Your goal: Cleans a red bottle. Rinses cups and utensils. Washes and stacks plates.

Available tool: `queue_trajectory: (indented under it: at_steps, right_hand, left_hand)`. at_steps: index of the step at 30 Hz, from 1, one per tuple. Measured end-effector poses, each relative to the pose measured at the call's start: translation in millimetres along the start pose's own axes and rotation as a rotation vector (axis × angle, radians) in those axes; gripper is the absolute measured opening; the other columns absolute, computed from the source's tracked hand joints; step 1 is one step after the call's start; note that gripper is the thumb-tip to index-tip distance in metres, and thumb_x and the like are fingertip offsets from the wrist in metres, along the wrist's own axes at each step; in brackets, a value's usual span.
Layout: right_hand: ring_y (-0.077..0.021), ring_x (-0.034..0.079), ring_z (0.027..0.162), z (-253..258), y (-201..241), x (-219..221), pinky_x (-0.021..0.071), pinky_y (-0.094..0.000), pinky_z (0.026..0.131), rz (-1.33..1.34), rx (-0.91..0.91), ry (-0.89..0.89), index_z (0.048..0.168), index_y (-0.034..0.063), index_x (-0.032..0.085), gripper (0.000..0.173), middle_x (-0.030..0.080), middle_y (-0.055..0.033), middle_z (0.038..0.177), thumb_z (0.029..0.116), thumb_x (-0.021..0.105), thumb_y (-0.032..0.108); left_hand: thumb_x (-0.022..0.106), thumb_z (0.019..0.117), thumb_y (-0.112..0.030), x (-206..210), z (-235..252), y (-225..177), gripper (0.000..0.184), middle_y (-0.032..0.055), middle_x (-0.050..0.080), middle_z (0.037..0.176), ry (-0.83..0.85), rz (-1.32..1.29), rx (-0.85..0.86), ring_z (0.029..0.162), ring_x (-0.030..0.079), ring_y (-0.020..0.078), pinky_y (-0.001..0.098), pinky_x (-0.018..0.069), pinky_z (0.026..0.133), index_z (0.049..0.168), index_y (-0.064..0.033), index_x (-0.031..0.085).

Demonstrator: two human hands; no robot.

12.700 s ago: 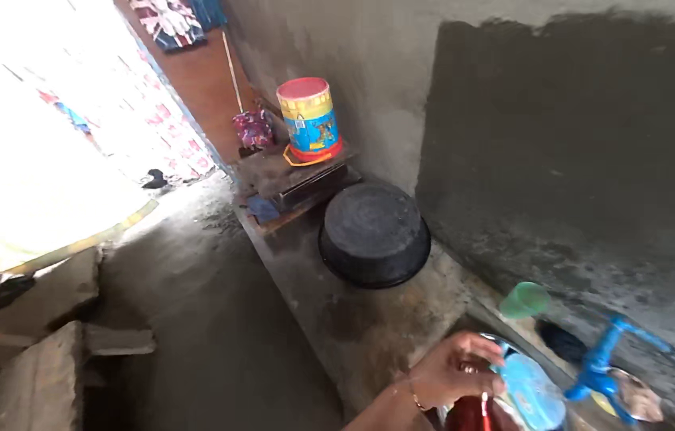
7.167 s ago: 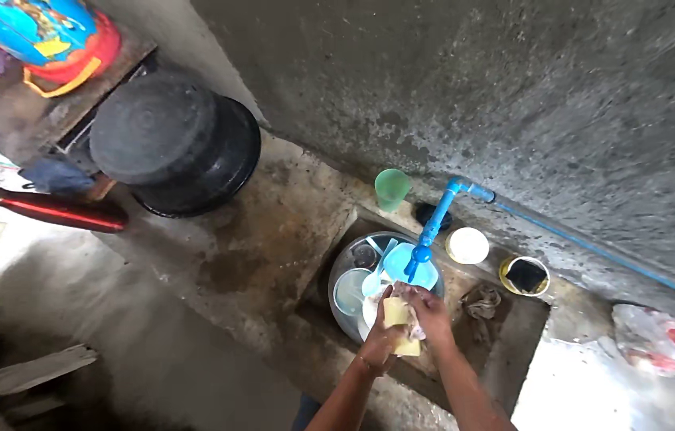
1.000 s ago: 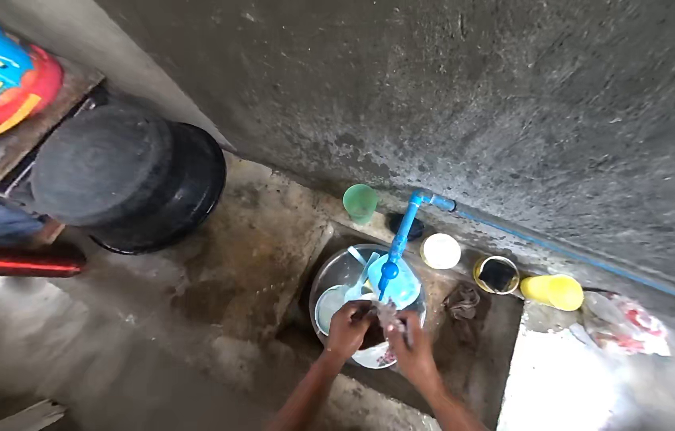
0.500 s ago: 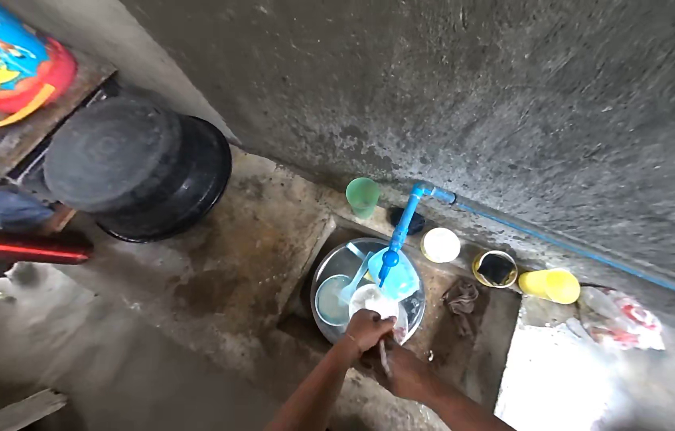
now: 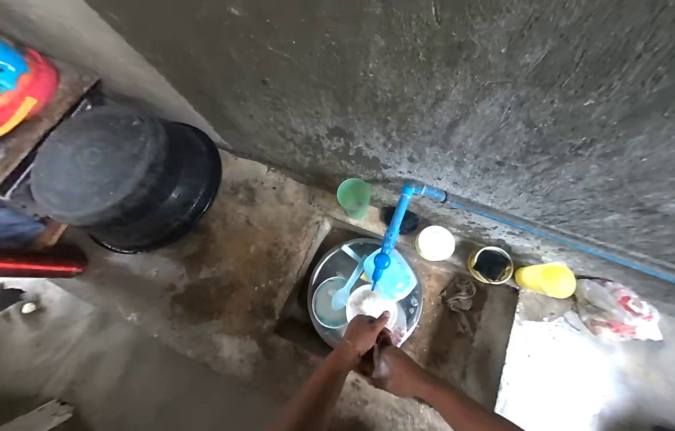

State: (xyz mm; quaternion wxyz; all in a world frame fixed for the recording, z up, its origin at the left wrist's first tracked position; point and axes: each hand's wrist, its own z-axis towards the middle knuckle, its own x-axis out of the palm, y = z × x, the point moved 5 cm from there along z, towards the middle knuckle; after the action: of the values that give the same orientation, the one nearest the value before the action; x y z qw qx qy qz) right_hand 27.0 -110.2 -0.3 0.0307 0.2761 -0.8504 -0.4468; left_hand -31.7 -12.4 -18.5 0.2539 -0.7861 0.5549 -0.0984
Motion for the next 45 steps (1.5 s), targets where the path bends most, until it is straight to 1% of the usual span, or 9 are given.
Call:
queue_trajectory:
  at_steps: [5,10,13,17,22,25,28,32,45]
  right_hand:
    - [-0.0209,0.072,0.096,-17,-12,-44,0.0578,-0.0396,0.094,0.379,-0.018,-0.643,0.105,-0.0047,0.073,0.035,0.075,-0.0156,0.1,0.0858,0.081,0.024]
    - [-0.0395,0.053,0.136,-12,13,-24,0.0436,-0.055,0.113,-0.199,-0.069,-0.965,0.135,0.0124,0.069,0.042,0.061,-0.0167,0.142,0.095,0.062,0.022]
    - [-0.0378,0.071,0.1,-11,18,-36,0.0565,-0.0553,0.09,-0.382,-0.01,-1.17,0.111,0.0099,0.079,0.031,0.075,-0.0149,0.105,0.0936,0.062,0.029]
    - [-0.0227,0.069,0.085,-33,5,-71,0.0567,-0.0435,0.082,0.335,0.08,-0.768,0.101,-0.0031,0.071,0.029,0.071,-0.0147,0.09,0.0913,0.07,0.024]
    - [-0.0288,0.067,0.111,-39,-28,-38,0.0514,-0.0497,0.102,0.348,0.223,-0.169,0.125,-0.0026,0.064,0.054,0.069,-0.02,0.118,0.085,0.081,0.03]
    - [-0.0203,0.07,0.091,-47,-43,-29,0.0596,-0.0394,0.084,0.761,0.317,-0.31,0.122,-0.0025,0.063,0.043,0.071,-0.0132,0.106,0.0838,0.079,0.007]
    - [-0.0245,0.073,0.087,-71,-60,-42,0.0635,-0.0409,0.078,1.077,0.354,-0.459,0.125,-0.005,0.058,0.037,0.072,-0.0157,0.102,0.0913,0.072,0.003]
    - [-0.0276,0.074,0.085,-133,-117,-76,0.0651,-0.0433,0.073,0.945,0.435,-0.864,0.127,-0.0059,0.06,0.039,0.073,-0.0189,0.104,0.0913,0.073,0.002]
    - [-0.0507,0.058,0.124,-218,-244,-206,0.0425,-0.0666,0.106,0.089,1.053,-1.086,0.133,-0.0088,0.058,0.05,0.059,-0.036,0.131,0.0963,0.071,0.023]
  left_hand:
    - [0.046,0.1061,-0.051,10,3,36,0.055,0.0125,0.068,0.089,-0.14,-0.526,-0.064,0.081,0.067,0.0226,0.0444,0.0567,0.079,0.106,-0.001,0.069]
    - [0.044,0.1102,-0.036,30,-6,27,0.047,0.0214,0.068,0.106,-0.495,-0.758,-0.2,0.097,0.066,0.0295,0.0488,0.0531,0.088,0.114,0.0048,0.066]
    - [0.042,0.1106,-0.027,46,-9,12,0.037,0.0136,0.067,0.094,-0.454,-0.942,-0.139,0.085,0.063,0.0207,0.0399,0.0532,0.077,0.108,0.0005,0.066]
    - [0.036,0.1099,-0.034,43,-8,5,0.038,0.0031,0.065,0.072,-0.06,-1.083,-0.134,0.063,0.064,0.0133,0.0316,0.056,0.058,0.094,-0.0102,0.061]
    - [0.055,0.104,-0.036,20,9,-37,0.043,0.0135,0.07,0.089,-0.061,0.032,0.134,0.086,0.066,0.0235,0.045,0.0515,0.084,0.092,0.0014,0.073]
    - [0.056,0.1028,-0.043,33,19,-59,0.048,0.0152,0.068,0.093,0.0,0.203,0.292,0.09,0.064,0.0257,0.0452,0.0504,0.088,0.094,0.0015,0.071]
    - [0.048,0.1081,-0.036,32,48,-48,0.049,0.0223,0.066,0.117,-0.003,-0.024,0.216,0.106,0.065,0.0283,0.0452,0.0517,0.096,0.128,0.0074,0.056]
    - [0.049,0.1074,-0.02,-15,103,-1,0.058,0.0297,0.055,0.138,-0.451,-0.153,-0.044,0.111,0.066,0.0393,0.0523,0.0558,0.094,0.156,0.0008,0.024]
    - [0.044,0.1109,-0.023,-30,146,23,0.041,0.0255,0.061,0.126,-0.349,-0.294,-0.034,0.106,0.067,0.0319,0.0453,0.0554,0.092,0.146,-0.0007,0.046]
